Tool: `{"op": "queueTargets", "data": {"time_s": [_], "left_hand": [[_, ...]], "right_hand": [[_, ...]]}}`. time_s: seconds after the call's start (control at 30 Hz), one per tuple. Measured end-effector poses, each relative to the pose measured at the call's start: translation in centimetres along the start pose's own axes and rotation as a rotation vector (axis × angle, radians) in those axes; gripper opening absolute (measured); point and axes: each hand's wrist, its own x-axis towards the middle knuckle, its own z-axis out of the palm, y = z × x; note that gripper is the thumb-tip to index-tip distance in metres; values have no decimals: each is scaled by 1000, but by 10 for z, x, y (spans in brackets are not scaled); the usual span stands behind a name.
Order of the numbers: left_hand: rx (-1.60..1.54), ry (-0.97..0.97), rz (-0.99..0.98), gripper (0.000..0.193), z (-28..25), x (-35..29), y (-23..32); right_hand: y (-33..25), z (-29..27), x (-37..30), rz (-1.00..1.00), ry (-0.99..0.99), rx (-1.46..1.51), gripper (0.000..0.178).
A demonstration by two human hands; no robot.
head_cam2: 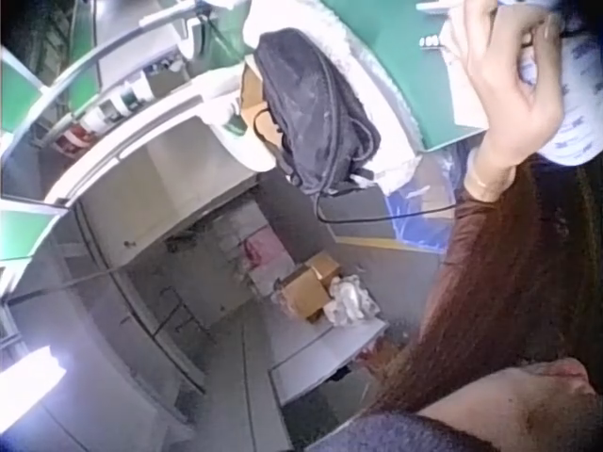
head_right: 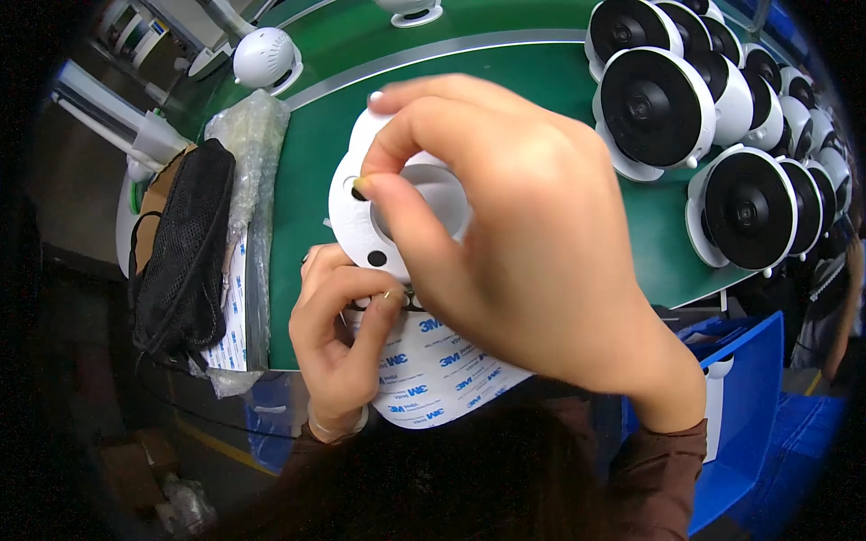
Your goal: Applying small black adhesive pads to the bottom of security camera housings on an assembly line.
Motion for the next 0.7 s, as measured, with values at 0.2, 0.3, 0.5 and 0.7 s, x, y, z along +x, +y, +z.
{"op": "queueTargets", "data": {"time_s": [0.2, 0.3, 0.5, 0.7], "left_hand": [[7, -4, 45, 12, -1, 4, -3], [-8, -23, 40, 13, -3, 6, -3], [-19, -36, 65, 14, -4, 8, -6], [-11, -37, 56, 15, -4, 7, -6]], "right_hand": [[1, 14, 5, 7, 21, 60, 6], [2, 14, 7, -10, 2, 18, 7], [-2, 12, 11, -22, -18, 19, 7], [-18, 12, 16, 104, -96, -94, 6]]}}
